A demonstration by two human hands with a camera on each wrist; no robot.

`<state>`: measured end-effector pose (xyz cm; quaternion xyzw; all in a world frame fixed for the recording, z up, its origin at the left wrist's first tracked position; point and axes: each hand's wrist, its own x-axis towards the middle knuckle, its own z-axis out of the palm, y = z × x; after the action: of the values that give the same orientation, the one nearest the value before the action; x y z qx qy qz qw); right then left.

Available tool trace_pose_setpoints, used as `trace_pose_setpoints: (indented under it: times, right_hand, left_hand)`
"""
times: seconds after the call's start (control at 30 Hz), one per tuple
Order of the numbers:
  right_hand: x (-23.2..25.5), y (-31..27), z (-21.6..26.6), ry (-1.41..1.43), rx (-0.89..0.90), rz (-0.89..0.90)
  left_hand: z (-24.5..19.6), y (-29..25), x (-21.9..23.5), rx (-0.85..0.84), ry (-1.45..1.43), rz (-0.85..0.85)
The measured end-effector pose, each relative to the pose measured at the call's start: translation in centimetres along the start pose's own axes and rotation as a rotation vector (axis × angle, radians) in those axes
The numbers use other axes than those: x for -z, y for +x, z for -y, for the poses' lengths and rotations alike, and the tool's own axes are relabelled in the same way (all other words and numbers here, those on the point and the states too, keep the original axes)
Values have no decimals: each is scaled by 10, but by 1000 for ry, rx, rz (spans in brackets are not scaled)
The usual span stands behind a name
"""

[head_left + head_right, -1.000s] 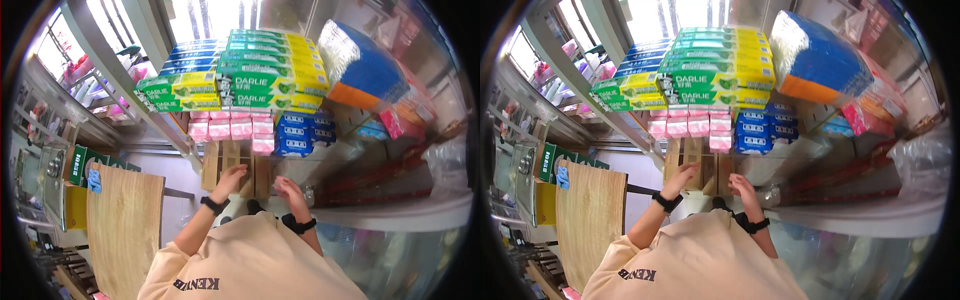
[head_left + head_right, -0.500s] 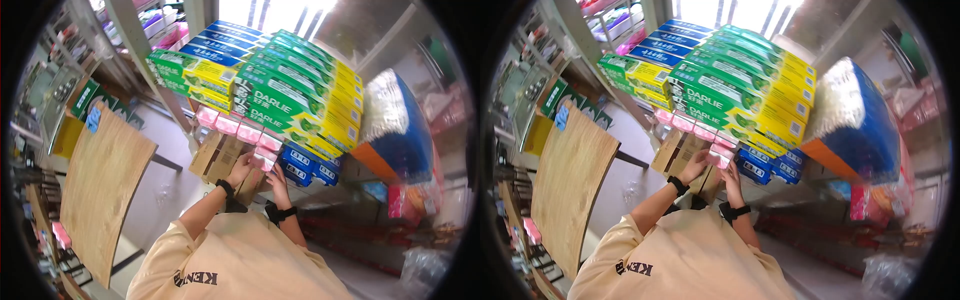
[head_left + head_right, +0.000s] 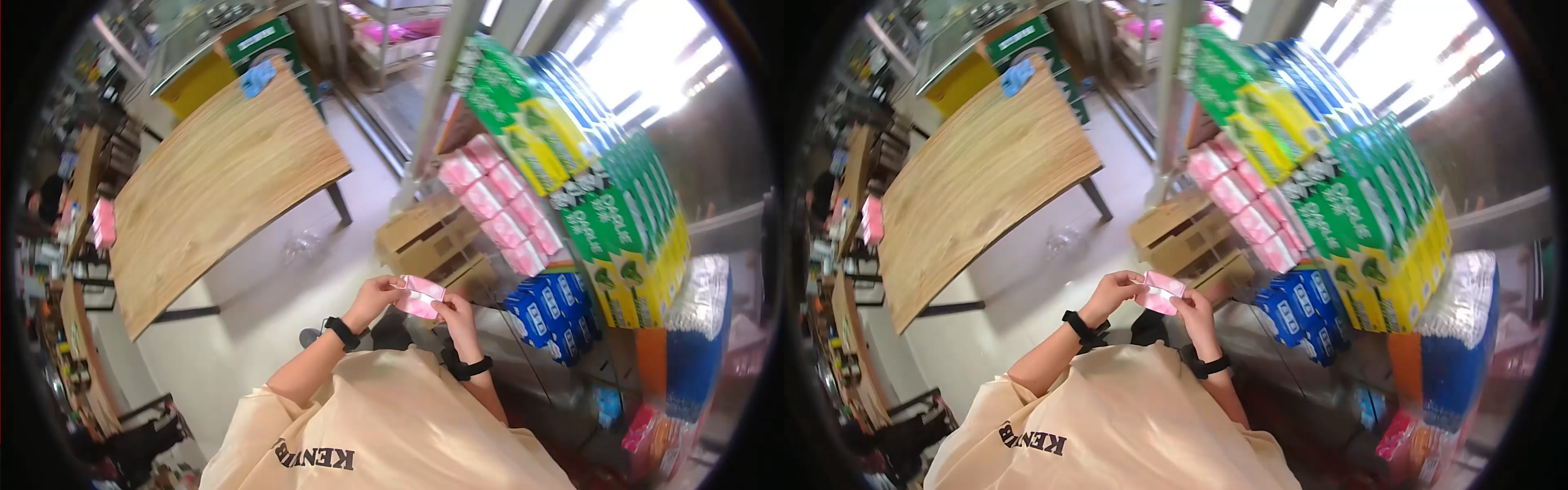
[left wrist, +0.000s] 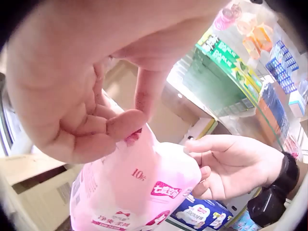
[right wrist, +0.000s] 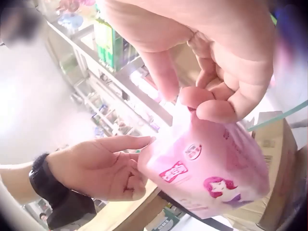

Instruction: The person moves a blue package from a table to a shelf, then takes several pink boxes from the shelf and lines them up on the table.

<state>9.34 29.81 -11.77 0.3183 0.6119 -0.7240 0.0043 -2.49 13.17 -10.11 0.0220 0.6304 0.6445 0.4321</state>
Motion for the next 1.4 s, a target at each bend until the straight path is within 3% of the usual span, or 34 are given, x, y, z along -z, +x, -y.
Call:
trace_pose_setpoints:
  times: [0.17,0.4,0.43,0.53,0.7,0.8,1.0,1.4]
  right_hand:
    - [-74,-6,29,-117,95,243]
    - [-211,-53,61,-117,173,613]
    - [-232,-65,61,-134,169,652]
    - [-291,-103,52,-197,188,755]
    - [-374,-158,15,-217,262,905]
    - [-412,-188,14,-389,326,1024]
    - [-470,-227,8,-418,275,1180]
    - [-571,-237,-19,-535,286,1422]
  left_hand:
    - [-9,-64,60,-138,-127,-156]
    - [-11,-205,154,-302,-77,-390]
    - [-5,-227,168,-282,-45,-457]
    - [7,-295,202,-466,144,-655]
    - [44,-383,244,-493,135,-831]
    - [64,-427,255,-493,138,-958]
    - [90,-472,267,-520,-19,-1202]
    - [114,-512,310,-444,-95,-1534]
